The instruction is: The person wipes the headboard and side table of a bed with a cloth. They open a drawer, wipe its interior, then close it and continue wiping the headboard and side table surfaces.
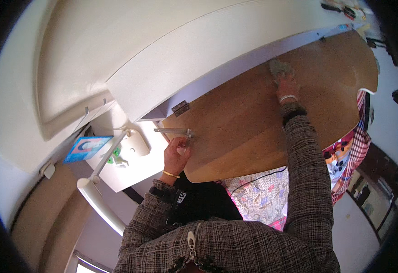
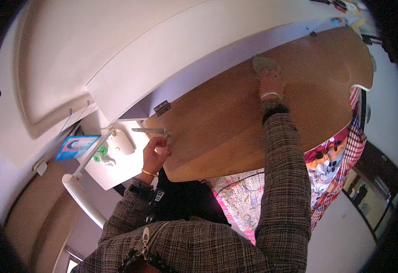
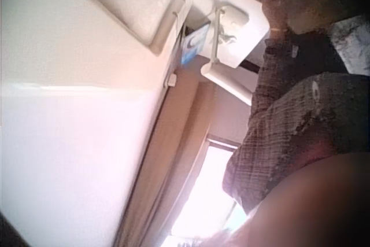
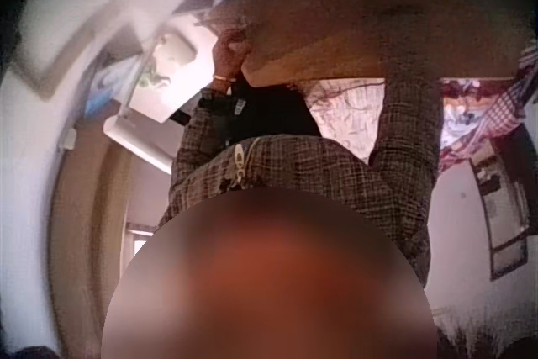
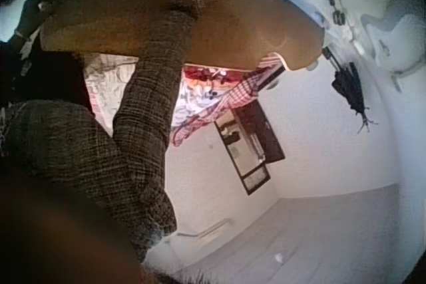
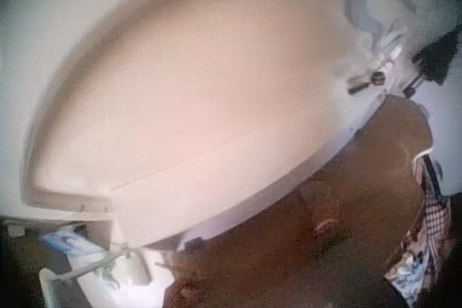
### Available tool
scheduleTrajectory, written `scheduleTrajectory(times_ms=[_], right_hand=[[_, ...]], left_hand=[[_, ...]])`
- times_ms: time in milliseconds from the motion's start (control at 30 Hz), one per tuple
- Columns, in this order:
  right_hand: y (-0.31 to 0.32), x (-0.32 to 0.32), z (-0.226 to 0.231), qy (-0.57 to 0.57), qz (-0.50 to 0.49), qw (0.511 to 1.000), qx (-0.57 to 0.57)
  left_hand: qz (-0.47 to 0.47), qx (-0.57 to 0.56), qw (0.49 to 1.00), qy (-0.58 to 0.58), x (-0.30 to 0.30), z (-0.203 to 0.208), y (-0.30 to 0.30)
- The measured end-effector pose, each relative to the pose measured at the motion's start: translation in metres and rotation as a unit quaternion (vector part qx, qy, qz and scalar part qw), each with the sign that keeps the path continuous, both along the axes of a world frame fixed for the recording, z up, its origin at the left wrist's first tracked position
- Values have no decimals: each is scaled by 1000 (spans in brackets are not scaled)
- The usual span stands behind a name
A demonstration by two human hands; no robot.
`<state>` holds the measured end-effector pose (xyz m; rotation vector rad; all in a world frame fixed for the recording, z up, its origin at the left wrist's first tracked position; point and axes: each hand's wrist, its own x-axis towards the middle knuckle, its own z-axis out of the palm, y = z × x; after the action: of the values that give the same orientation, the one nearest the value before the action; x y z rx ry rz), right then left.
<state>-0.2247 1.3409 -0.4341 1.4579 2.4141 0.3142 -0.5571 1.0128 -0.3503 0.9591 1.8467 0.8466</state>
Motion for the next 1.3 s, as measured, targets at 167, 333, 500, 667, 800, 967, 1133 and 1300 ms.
scheduleTrajectory(times_ms=[167,333,500,667,800,967,1133,1300], right_hand=[[-64,-90,24,91,-62,980,-166],[-129,-131,78,204,187,874,-400],[-61,-133,74,264,77,897,-347],[-83,-233,-13,547,217,730,-348],[-163,-332,-100,523,242,771,-269],[-218,-400,-162,812,23,410,-415],[-159,-355,-102,380,234,816,-368],[-73,-302,-55,418,108,819,-379]], left_hand=[[5,-29,1000,-3,-1,-8,4],[-82,-89,988,94,-6,-20,10],[-166,-191,964,77,-13,6,33],[-134,65,972,181,-12,92,93],[-38,210,958,193,-3,121,163],[-93,184,946,250,-25,104,227],[-201,161,890,376,-31,72,235],[-179,164,871,428,-28,66,236]])
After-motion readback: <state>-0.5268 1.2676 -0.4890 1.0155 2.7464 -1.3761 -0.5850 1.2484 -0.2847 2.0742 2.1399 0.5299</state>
